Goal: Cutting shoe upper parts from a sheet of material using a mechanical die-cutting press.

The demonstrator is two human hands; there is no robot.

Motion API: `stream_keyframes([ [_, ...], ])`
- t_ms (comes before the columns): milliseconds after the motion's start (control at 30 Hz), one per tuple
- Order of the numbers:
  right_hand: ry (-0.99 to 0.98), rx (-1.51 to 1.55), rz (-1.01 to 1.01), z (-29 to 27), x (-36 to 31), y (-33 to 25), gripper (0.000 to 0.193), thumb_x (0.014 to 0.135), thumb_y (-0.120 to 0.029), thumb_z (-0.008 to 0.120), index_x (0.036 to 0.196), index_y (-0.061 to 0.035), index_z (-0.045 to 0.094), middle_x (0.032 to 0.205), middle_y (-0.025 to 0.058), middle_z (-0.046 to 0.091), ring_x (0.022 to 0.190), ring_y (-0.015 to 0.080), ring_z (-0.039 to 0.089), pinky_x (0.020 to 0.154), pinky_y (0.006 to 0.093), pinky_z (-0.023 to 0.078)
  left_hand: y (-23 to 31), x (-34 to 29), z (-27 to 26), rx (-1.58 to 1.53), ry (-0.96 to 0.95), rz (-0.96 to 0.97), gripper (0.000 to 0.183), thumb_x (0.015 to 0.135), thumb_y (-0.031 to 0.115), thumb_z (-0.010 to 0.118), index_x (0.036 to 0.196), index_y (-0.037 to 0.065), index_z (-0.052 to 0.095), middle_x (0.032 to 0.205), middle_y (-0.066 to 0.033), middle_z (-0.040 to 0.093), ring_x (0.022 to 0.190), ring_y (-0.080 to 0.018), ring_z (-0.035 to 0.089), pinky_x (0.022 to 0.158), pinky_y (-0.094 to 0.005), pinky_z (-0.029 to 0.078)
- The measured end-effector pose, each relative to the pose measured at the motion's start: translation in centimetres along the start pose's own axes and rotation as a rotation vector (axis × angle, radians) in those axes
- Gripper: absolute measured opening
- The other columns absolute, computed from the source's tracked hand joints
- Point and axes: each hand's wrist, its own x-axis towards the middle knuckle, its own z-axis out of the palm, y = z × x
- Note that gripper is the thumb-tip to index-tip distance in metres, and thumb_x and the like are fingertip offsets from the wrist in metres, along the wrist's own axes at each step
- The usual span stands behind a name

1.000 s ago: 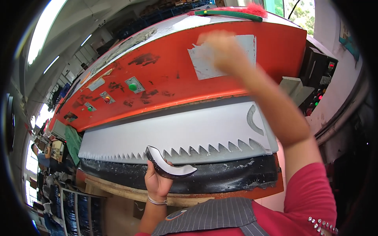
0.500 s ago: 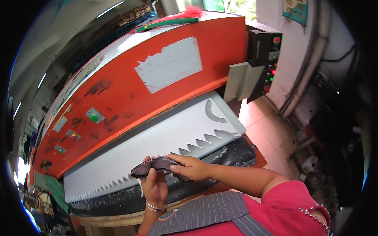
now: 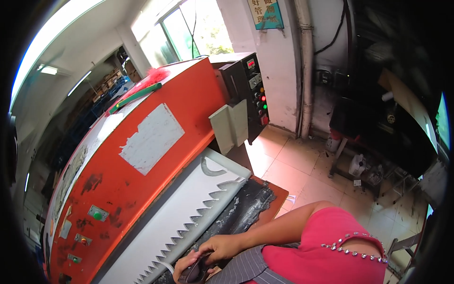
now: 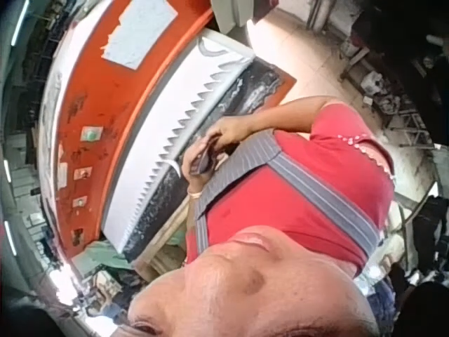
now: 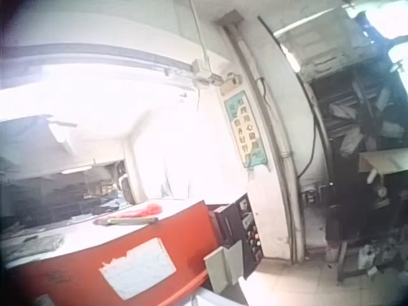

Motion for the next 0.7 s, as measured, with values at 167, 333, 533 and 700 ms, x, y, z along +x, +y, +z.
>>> stream_keyframes([
  [167, 0.105, -0.104, 0.007, 0.8, -0.1, -0.5, 0.035, 0.084, -0.018, 0.066, 0.113, -0.0021, 0.056, 0.098, 0.0114, 0.065, 0.093, 0.0154, 0.061, 0.081, 0.03, 0.045, -0.7, -1.1, -0.9, -0.084, -0.076, -0.066, 0.051, 0.065, 0.01, 0.084, 0.108, 0.0, 0.058, 0.104, -0.0157, 0.065, 0.101, -0.0282, 0.062, 0.091, -0.0414, 0.048],
  [333, 0.127, 0.164, -0.042, 0.7, 1.0, 0.5, 0.037, 0.087, -0.023, 0.064, 0.114, 0.0008, 0.055, 0.104, 0.0106, 0.064, 0.098, 0.0188, 0.059, 0.081, 0.0315, 0.046, -1.2, -0.3, -1.0, 0.043, -0.011, 0.08, 0.046, 0.067, 0.007, 0.082, 0.106, 0.001, 0.059, 0.101, -0.0169, 0.065, 0.097, -0.0316, 0.063, 0.085, -0.0403, 0.05],
  [533, 0.266, 0.693, 0.285, 1.0, 1.7, 4.6, 0.04, 0.097, -0.035, 0.044, 0.121, -0.0028, 0.051, 0.112, 0.0085, 0.06, 0.1, 0.019, 0.057, 0.087, 0.0343, 0.046, -3.2, 0.8, -1.1, 0.477, -0.157, 0.365, 0.025, 0.071, 0.011, 0.074, 0.096, 0.011, 0.066, 0.102, -0.0078, 0.066, 0.104, -0.0302, 0.061, 0.091, -0.0443, 0.047],
  [700, 0.297, 1.086, 0.123, -1.7, 1.8, 1.9, 0.024, 0.094, -0.019, 0.049, 0.112, -0.006, 0.058, 0.1, 0.0034, 0.063, 0.09, 0.0117, 0.059, 0.08, 0.0296, 0.049, -3.5, 0.3, 0.5, 0.466, -0.336, 0.227, 0.029, 0.076, 0.003, 0.063, 0.103, 0.012, 0.069, 0.118, -0.0115, 0.059, 0.118, -0.0349, 0.05, 0.099, -0.0484, 0.04],
])
